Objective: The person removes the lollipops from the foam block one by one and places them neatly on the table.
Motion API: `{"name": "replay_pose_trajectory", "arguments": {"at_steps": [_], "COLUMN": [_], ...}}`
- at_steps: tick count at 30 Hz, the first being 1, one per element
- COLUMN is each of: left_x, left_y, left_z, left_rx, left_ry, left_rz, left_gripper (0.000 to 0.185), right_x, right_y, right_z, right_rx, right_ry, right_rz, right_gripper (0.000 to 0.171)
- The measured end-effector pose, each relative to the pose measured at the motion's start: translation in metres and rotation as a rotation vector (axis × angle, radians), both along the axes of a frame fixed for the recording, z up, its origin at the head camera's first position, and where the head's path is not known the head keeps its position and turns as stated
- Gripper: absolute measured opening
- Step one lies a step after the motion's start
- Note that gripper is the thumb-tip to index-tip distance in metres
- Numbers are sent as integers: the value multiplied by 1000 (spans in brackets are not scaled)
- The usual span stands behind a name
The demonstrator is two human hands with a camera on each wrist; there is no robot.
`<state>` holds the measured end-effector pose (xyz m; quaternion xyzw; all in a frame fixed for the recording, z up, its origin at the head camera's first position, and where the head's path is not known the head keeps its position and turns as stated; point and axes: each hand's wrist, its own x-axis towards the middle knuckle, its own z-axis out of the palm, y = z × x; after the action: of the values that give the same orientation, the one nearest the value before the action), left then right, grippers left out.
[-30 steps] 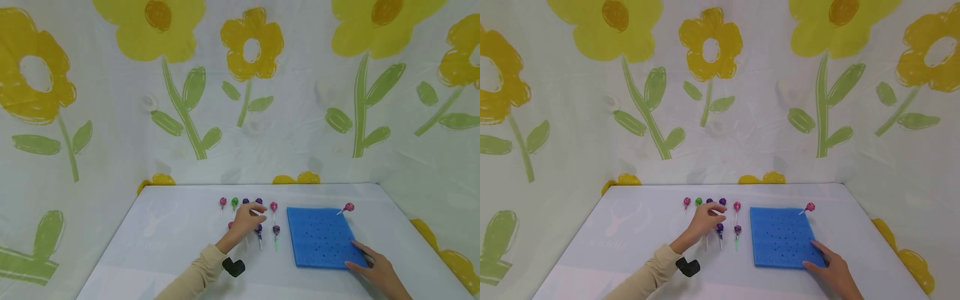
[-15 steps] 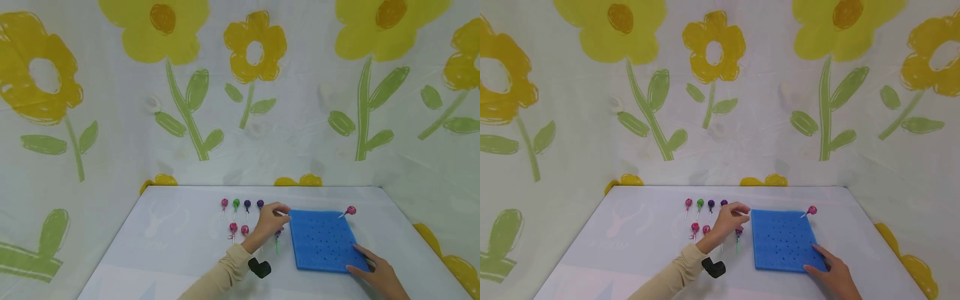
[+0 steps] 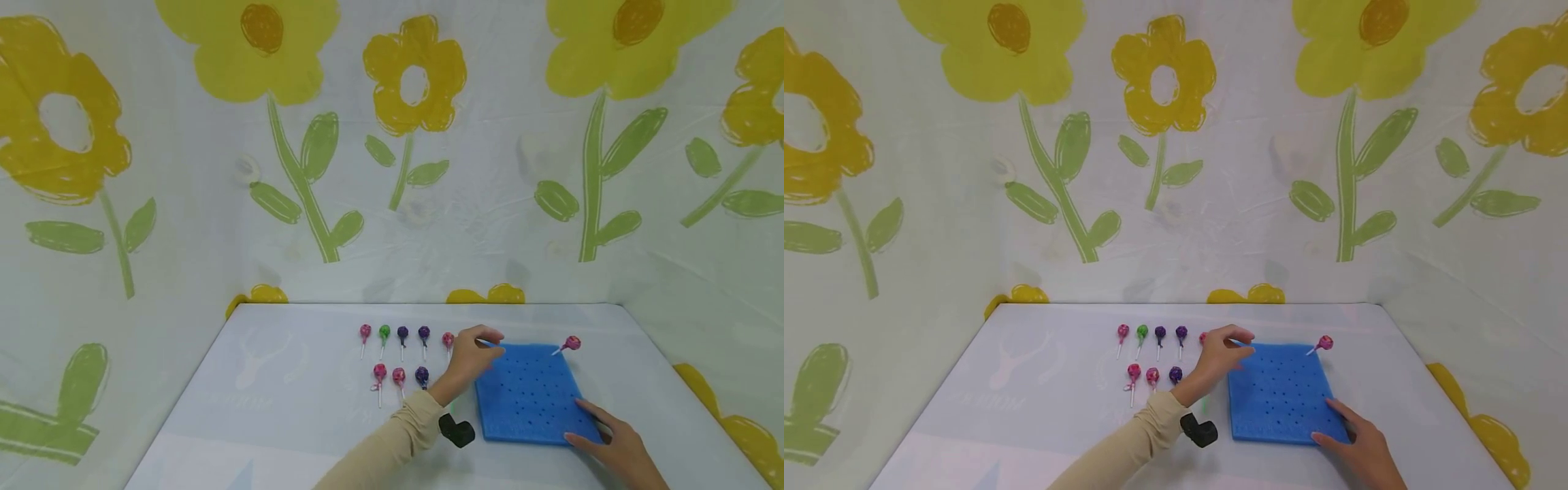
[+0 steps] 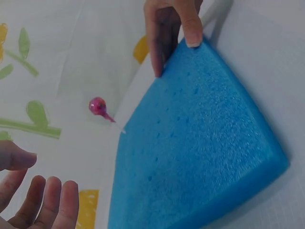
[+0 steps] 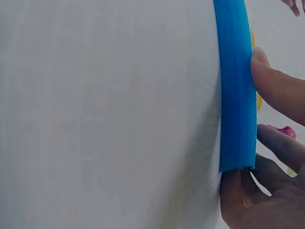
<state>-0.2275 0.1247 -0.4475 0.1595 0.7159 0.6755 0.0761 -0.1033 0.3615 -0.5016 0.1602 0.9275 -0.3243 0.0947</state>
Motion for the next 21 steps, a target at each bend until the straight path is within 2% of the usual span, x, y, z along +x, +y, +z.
{"name": "replay_pose_trajectory", "arguments": {"at_steps": [10,14,21], "left_x": [-3,-7,-6], "left_y": [18,30,55], "left_z": [-6,-8,-8], "left_rx": [-1,-3,-35], "left_ry": [56,110,157], "left_rz": [-13,-20,-19], "left_gripper": [13,13,14], "right_x": [-4,-3,-2], "right_y": [-2,-1,2], "right_z": [-3,-1,-1], "right_rx": [2,3,-12], "right_ry": [55,51,35], "right_rz": [23,22,7], "right_gripper": [102,103,103]}}
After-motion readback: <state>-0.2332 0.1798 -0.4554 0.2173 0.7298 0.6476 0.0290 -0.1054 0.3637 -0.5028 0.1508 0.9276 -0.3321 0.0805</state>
